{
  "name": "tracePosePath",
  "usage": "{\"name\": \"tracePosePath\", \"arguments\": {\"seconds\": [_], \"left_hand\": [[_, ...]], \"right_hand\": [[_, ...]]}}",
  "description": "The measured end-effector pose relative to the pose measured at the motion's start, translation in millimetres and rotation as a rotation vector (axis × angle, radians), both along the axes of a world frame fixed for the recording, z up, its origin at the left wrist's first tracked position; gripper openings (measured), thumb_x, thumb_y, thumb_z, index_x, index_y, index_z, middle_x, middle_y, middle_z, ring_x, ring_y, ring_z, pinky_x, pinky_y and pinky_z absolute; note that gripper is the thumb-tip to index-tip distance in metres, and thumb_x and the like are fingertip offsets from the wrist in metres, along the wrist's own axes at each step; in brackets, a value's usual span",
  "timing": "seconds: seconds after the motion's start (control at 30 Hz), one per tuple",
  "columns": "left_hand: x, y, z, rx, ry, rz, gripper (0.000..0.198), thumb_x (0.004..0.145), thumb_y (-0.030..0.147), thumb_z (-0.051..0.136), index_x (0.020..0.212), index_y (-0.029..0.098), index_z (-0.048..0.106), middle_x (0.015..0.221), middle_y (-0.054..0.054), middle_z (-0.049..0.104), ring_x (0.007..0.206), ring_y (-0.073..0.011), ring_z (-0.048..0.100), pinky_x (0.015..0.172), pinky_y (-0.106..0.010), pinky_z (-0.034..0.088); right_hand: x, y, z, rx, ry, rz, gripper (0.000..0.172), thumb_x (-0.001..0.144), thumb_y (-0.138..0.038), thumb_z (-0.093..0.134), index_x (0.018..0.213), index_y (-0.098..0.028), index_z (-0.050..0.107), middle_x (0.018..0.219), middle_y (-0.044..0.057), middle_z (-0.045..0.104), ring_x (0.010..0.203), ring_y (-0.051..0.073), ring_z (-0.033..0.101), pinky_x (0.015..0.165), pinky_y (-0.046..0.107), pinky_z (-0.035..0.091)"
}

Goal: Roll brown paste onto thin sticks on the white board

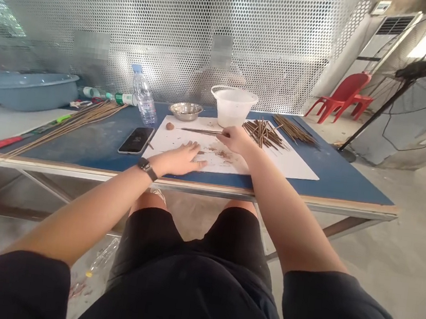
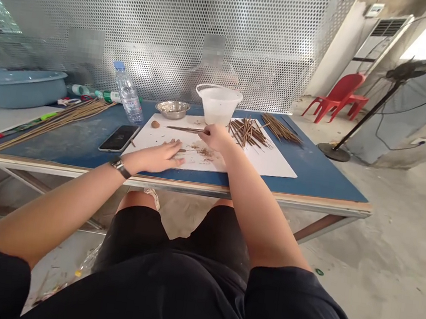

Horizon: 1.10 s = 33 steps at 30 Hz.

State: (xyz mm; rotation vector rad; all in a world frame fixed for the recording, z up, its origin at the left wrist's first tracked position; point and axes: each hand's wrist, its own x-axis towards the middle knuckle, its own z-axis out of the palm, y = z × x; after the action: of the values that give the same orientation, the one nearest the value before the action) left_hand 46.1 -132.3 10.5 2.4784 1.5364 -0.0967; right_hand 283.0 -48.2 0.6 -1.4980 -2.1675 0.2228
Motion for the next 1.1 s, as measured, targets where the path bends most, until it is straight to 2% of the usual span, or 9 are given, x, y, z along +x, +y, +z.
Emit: {"name": "tracePosePath", "arguments": {"seconds": [0.17, 0.27, 0.37, 0.5, 0.6, 0.67, 0.8, 0.97, 1.1], "left_hand": [[-16.8, -49.6, -11.8, 0.071, 0.024, -0.103, 0.113, 0.104, 0.086, 0.026, 0.181, 0.004, 0.019, 0.19, -0.02, 0.007, 0.177, -0.0322, 0.009, 0.143, -0.045, 0.014], [-22.2, -54.8, -16.8, 0.091, 0.036, -0.144, 0.112, 0.104, 0.087, 0.024, 0.18, 0.005, 0.022, 0.19, -0.019, 0.005, 0.177, -0.0329, 0.008, 0.143, -0.044, 0.013], [-19.9, -36.3, -18.3, 0.106, 0.046, -0.15, 0.111, 0.106, 0.084, 0.023, 0.18, 0.001, 0.019, 0.189, -0.02, 0.007, 0.178, -0.0326, 0.009, 0.143, -0.046, 0.013], [-8.7, 6.9, -11.5, 0.062, 0.073, -0.1, 0.115, 0.103, 0.081, 0.024, 0.18, -0.003, 0.009, 0.189, -0.023, 0.005, 0.177, -0.0345, 0.009, 0.142, -0.045, 0.013], [-0.8, 30.0, -3.8, 0.006, 0.067, -0.038, 0.113, 0.102, 0.082, 0.027, 0.182, 0.004, 0.008, 0.19, -0.019, 0.001, 0.177, -0.0386, 0.01, 0.141, -0.051, 0.016], [1.9, 32.8, -0.9, -0.012, 0.075, -0.025, 0.115, 0.102, 0.083, 0.027, 0.183, 0.004, 0.008, 0.19, -0.019, -0.001, 0.177, -0.0388, 0.008, 0.141, -0.052, 0.017], [-2.4, 7.4, -3.8, -0.001, 0.093, -0.086, 0.119, 0.101, 0.084, 0.027, 0.181, -0.002, 0.003, 0.189, -0.021, 0.001, 0.177, -0.0362, 0.007, 0.142, -0.05, 0.016], [-15.9, -40.1, -10.8, 0.032, 0.074, -0.168, 0.117, 0.102, 0.088, 0.026, 0.183, 0.006, 0.008, 0.19, -0.015, -0.001, 0.177, -0.0335, 0.005, 0.143, -0.047, 0.012], [-10.9, -45.2, -12.0, 0.051, 0.068, -0.161, 0.116, 0.102, 0.087, 0.027, 0.182, 0.003, 0.011, 0.19, -0.017, -0.001, 0.178, -0.0326, 0.005, 0.143, -0.044, 0.011]], "right_hand": [[-0.9, 1.1, -1.4, -0.01, 0.023, 0.008, 0.032, 0.103, -0.033, 0.064, 0.073, -0.022, 0.062, 0.075, 0.005, 0.065, 0.075, 0.021, 0.057, 0.073, 0.034, 0.041], [-2.3, 2.0, -1.9, -0.011, 0.023, 0.011, 0.034, 0.104, -0.034, 0.065, 0.072, -0.023, 0.06, 0.075, 0.005, 0.065, 0.075, 0.021, 0.056, 0.072, 0.034, 0.04], [-3.3, 2.6, -2.0, -0.008, 0.015, 0.013, 0.035, 0.104, -0.034, 0.065, 0.071, -0.023, 0.058, 0.076, 0.005, 0.065, 0.076, 0.021, 0.056, 0.072, 0.034, 0.038], [-2.9, 2.7, -2.2, -0.001, 0.0, 0.015, 0.036, 0.104, -0.035, 0.066, 0.07, -0.023, 0.057, 0.076, 0.005, 0.065, 0.077, 0.02, 0.055, 0.072, 0.033, 0.037], [-1.9, 3.5, -2.9, -0.011, -0.014, 0.009, 0.036, 0.103, -0.035, 0.065, 0.07, -0.023, 0.057, 0.073, 0.004, 0.064, 0.074, 0.02, 0.055, 0.07, 0.033, 0.037], [-1.0, 4.5, -3.6, -0.015, -0.02, 0.004, 0.035, 0.103, -0.034, 0.065, 0.071, -0.023, 0.059, 0.074, 0.004, 0.065, 0.073, 0.02, 0.055, 0.069, 0.033, 0.037], [-0.2, 4.8, -4.4, -0.005, -0.02, 0.004, 0.034, 0.104, -0.038, 0.062, 0.074, -0.023, 0.062, 0.074, 0.004, 0.064, 0.075, 0.021, 0.057, 0.071, 0.034, 0.038], [-2.0, 0.7, -1.2, -0.012, -0.012, 0.008, 0.035, 0.104, -0.036, 0.063, 0.072, -0.023, 0.061, 0.071, 0.004, 0.061, 0.075, 0.022, 0.055, 0.073, 0.036, 0.038], [-2.9, -1.3, 1.6, -0.025, -0.006, 0.016, 0.037, 0.105, -0.035, 0.062, 0.07, -0.023, 0.058, 0.07, 0.003, 0.059, 0.073, 0.021, 0.053, 0.072, 0.036, 0.037]]}}
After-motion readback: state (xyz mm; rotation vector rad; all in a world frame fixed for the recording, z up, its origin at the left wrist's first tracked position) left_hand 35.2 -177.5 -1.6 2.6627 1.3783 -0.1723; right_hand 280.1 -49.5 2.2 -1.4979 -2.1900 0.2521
